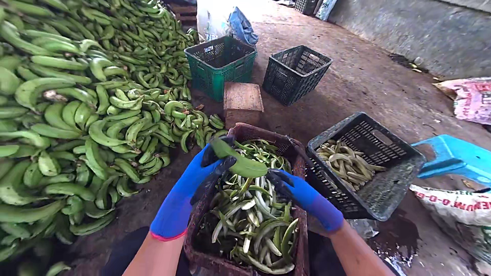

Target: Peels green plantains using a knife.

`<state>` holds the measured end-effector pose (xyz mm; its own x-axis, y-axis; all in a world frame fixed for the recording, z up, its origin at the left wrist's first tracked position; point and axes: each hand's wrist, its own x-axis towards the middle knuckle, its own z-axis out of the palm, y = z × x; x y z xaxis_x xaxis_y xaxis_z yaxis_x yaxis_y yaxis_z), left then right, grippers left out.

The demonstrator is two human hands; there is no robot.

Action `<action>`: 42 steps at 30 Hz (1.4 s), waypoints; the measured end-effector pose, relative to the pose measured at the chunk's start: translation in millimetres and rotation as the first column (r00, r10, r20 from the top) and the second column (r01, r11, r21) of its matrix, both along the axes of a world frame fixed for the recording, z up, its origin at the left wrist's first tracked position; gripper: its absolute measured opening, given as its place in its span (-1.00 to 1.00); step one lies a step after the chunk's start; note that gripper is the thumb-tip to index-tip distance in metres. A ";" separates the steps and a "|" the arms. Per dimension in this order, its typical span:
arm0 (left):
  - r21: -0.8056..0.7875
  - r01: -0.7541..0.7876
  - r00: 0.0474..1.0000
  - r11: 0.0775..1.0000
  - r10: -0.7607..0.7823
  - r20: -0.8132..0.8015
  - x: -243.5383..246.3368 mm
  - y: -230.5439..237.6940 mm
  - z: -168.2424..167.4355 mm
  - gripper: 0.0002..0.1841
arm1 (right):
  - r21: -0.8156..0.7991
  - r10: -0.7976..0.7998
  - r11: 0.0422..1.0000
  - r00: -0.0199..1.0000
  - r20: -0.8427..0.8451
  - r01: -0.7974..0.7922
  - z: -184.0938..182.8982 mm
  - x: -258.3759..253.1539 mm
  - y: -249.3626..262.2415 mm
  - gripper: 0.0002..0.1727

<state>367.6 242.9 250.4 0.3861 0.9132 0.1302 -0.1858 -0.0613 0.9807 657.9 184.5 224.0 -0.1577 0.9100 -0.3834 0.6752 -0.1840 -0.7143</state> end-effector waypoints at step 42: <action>-0.223 -0.436 0.886 0.872 0.460 0.067 50.4 -2.8 -21.9 -0.56 | 0.738 0.159 0.626 0.968 0.196 -0.253 -8.0 -25.8 -4.7 -0.46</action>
<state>418.0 240.1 228.4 -0.0771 0.9957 -0.0509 -0.2953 0.0260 0.9550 632.2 179.8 216.0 -0.3802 0.8373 0.3929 0.7037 0.5376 -0.4645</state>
